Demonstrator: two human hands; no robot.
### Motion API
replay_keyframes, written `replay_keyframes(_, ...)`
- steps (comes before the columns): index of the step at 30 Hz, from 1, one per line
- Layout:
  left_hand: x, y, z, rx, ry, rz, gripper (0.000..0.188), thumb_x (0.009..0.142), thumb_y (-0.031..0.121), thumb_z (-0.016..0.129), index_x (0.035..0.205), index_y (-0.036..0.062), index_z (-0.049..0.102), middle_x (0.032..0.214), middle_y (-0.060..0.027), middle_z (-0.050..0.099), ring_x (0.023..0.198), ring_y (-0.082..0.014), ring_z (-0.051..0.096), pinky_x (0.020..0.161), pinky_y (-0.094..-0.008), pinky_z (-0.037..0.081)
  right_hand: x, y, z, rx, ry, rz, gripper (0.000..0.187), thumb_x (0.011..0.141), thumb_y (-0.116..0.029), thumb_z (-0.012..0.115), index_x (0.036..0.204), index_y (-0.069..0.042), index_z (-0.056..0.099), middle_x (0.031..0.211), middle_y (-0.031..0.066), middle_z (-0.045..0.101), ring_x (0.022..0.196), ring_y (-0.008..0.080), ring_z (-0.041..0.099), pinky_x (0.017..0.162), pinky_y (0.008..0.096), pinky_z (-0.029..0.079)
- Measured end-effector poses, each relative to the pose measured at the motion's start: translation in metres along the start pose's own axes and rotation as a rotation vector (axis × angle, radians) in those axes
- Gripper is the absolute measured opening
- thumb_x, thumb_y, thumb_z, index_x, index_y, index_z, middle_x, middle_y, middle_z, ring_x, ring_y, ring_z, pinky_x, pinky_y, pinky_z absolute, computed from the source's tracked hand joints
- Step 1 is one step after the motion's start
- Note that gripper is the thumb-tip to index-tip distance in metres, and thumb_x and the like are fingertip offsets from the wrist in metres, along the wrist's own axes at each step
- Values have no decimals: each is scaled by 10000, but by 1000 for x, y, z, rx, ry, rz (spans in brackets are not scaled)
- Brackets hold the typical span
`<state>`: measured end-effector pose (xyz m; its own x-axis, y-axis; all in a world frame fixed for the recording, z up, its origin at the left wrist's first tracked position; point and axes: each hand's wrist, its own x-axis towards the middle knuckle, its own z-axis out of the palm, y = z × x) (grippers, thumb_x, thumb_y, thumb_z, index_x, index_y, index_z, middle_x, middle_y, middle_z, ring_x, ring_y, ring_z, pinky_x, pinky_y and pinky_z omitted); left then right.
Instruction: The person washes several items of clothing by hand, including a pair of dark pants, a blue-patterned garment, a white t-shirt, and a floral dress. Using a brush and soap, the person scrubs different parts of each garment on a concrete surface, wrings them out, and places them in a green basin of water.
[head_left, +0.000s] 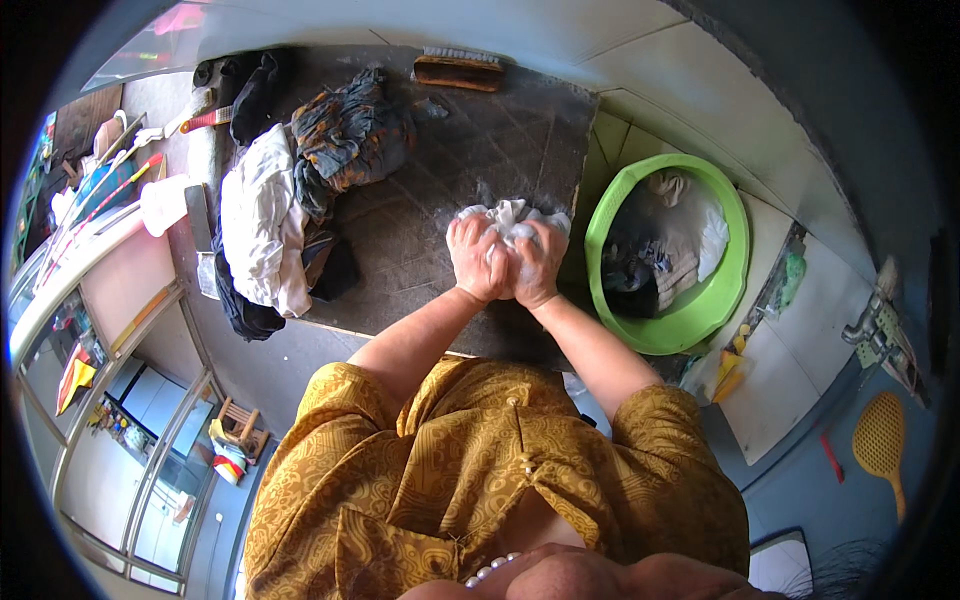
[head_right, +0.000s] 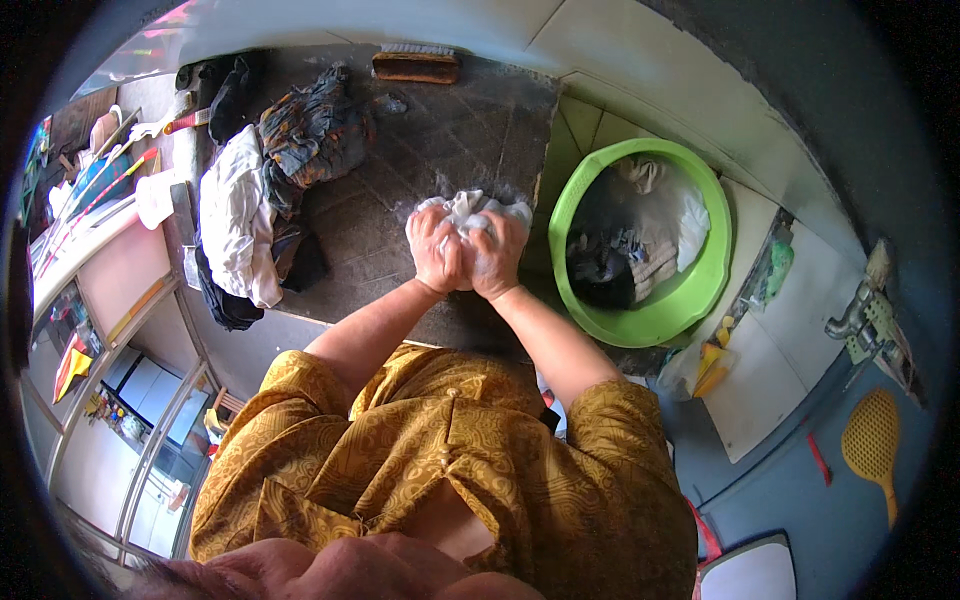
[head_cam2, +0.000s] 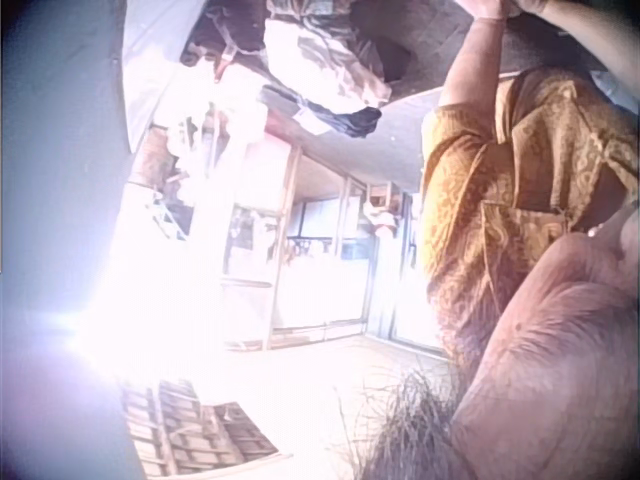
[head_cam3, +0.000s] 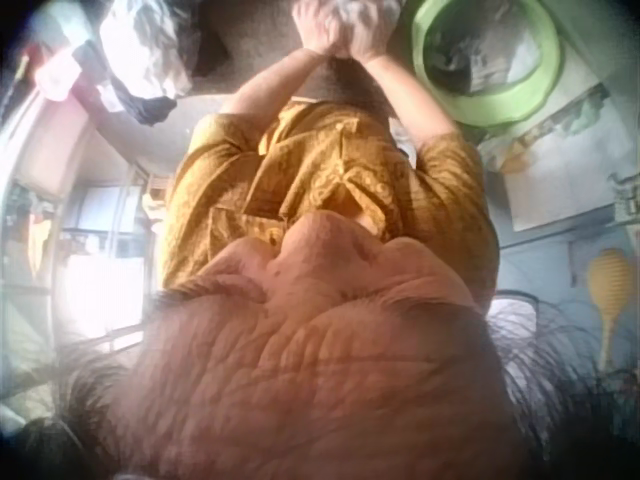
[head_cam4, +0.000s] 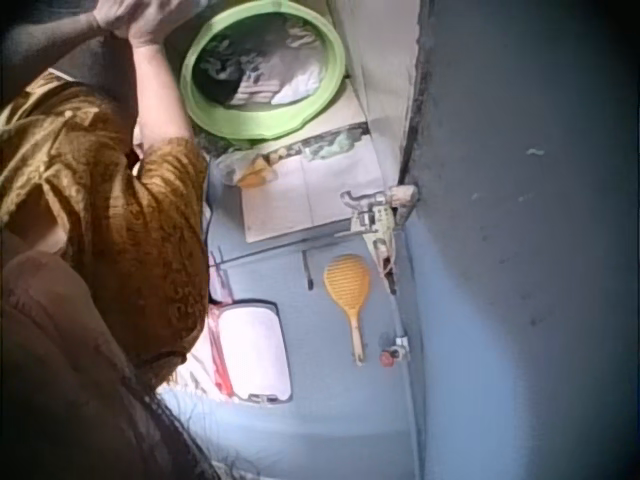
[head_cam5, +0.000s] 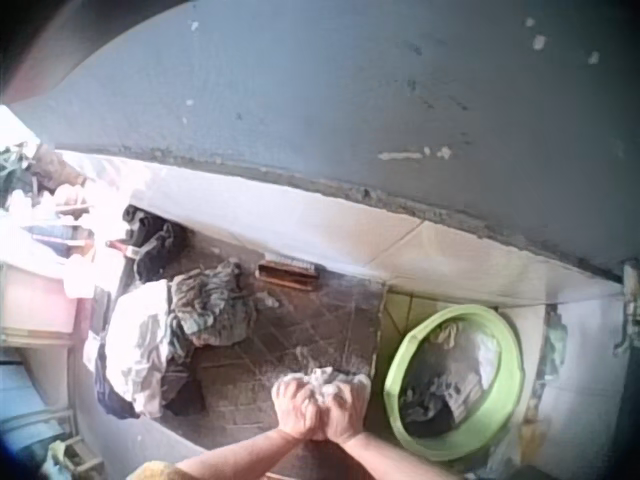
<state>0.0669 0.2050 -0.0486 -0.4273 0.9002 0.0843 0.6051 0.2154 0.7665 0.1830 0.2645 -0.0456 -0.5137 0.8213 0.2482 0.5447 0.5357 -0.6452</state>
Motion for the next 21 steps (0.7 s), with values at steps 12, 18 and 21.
replay_keyframes(12,50,-3,6,259,-46,-68,216,831,282,518,707,131,609,812,-53,609,833,-289,565,724,-455,355,71,20,1,49,-268,106,173,891,-267,569,828,-120,634,860,78,638,811,334,646,661,455,524)
replay_keyframes(18,135,-8,-57,425,290,147,232,757,248,753,955,157,673,1177,-64,595,1162,-275,542,965,-492,351,82,16,-45,2,-166,269,198,906,-253,568,822,-92,647,853,105,665,763,358,652,649,441,517)
replay_keyframes(21,156,-57,-144,892,229,-322,681,777,398,781,1380,224,515,1560,-182,279,1470,-391,180,1173,-599,130,64,33,-103,64,21,264,203,916,-213,583,824,-46,653,826,114,661,734,325,659,646,402,514)
